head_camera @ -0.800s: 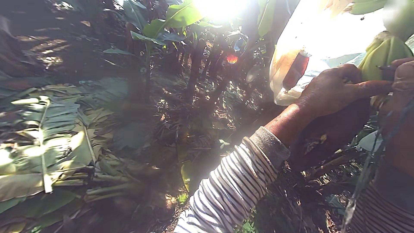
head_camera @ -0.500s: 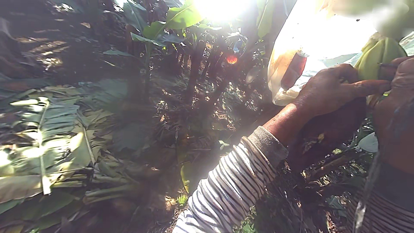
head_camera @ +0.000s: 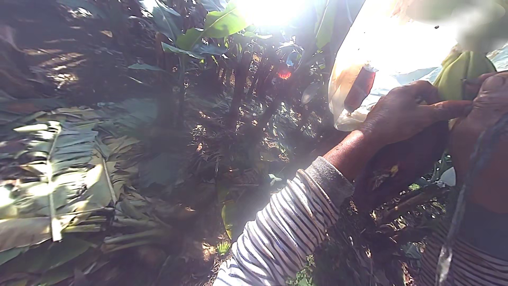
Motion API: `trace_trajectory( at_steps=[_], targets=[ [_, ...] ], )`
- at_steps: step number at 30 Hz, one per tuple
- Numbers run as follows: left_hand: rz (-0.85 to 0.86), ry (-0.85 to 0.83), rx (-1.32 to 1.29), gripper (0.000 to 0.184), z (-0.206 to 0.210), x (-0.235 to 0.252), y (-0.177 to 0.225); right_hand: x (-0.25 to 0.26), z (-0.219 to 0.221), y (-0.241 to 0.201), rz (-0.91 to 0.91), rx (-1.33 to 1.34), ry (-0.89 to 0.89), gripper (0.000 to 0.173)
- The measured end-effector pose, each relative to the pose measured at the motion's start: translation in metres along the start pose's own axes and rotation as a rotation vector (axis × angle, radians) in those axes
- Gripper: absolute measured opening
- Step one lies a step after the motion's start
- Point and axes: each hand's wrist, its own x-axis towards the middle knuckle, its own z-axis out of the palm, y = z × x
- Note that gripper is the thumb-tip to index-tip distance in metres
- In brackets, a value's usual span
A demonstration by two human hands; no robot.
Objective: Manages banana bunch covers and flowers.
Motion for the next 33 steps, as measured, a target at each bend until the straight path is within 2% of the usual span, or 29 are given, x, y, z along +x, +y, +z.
trace_trajectory(
  at_steps=[2, 7, 11, 13, 15, 16, 17, 19, 20, 21, 23, 24, 26, 27, 29, 31, 33],
  targets=[
    [-0.062, 0.007, 0.003, 0.02, -0.004, -0.015, 0.014, 0.0, 0.0, 0.0, 0.014, -0.015, -0.01, 0.023],
    [-0.054, 0.014, 0.011, 0.018, -0.007, -0.019, 0.006, 0.001, 0.005, -0.013, -0.046, -0.003, -0.027, 0.023],
    [0.058, -0.037, -0.007, 0.023, -0.016, 0.017, -0.021, 0.003, 0.004, -0.027, -0.072, 0.295, 0.068, 0.016],
    [0.067, -0.092, -0.004, 0.027, -0.027, 0.029, -0.032, -0.01, -0.007, -0.034, -0.028, 0.368, 0.05, 0.015],
    [0.015, -0.144, -0.036, 0.034, -0.043, 0.038, -0.04, -0.031, -0.026, -0.038, 0.059, 0.345, -0.129, 0.018],
    [-0.008, -0.161, -0.073, 0.035, -0.051, 0.043, -0.043, -0.04, -0.037, -0.037, 0.085, 0.311, -0.304, 0.021],
    [-0.03, -0.154, -0.1, 0.036, -0.058, 0.051, -0.042, -0.046, -0.05, -0.035, 0.091, 0.268, -0.535, 0.029],
    [-0.062, -0.105, -0.15, 0.041, -0.069, 0.072, -0.041, -0.042, -0.074, -0.026, 0.108, 0.248, -1.007, 0.059],
    [-0.056, -0.085, -0.132, 0.047, -0.075, 0.079, -0.042, -0.036, -0.081, -0.018, 0.133, 0.255, -1.117, 0.069],
    [-0.053, -0.067, -0.09, 0.056, -0.081, 0.084, -0.042, -0.027, -0.087, -0.008, 0.185, 0.269, -1.1, 0.073],
    [0.031, -0.036, 0.13, 0.078, -0.098, 0.086, -0.041, 0.001, -0.097, 0.011, 0.318, 0.299, -0.853, 0.062],
    [0.114, 0.038, 0.33, 0.09, -0.105, 0.08, -0.038, 0.018, -0.099, 0.018, 0.372, 0.296, -0.704, 0.055],
    [0.269, 0.248, 0.834, 0.121, -0.107, 0.085, -0.005, 0.052, -0.099, 0.027, 0.394, 0.258, -0.503, 0.042],
    [0.345, 0.32, 1.073, 0.127, -0.107, 0.102, 0.016, 0.067, -0.095, 0.031, 0.385, 0.245, -0.445, 0.041],
    [0.483, 0.299, 1.421, 0.121, -0.108, 0.131, 0.047, 0.093, -0.079, 0.036, 0.419, 0.266, -0.404, 0.046],
    [0.589, 0.118, 1.706, 0.104, -0.103, 0.151, 0.058, 0.108, -0.056, 0.044, 0.437, 0.294, -0.416, 0.05],
    [0.665, -0.025, 1.853, 0.089, -0.092, 0.167, 0.058, 0.118, -0.031, 0.053, 0.447, 0.318, -0.439, 0.055]
  ],
)
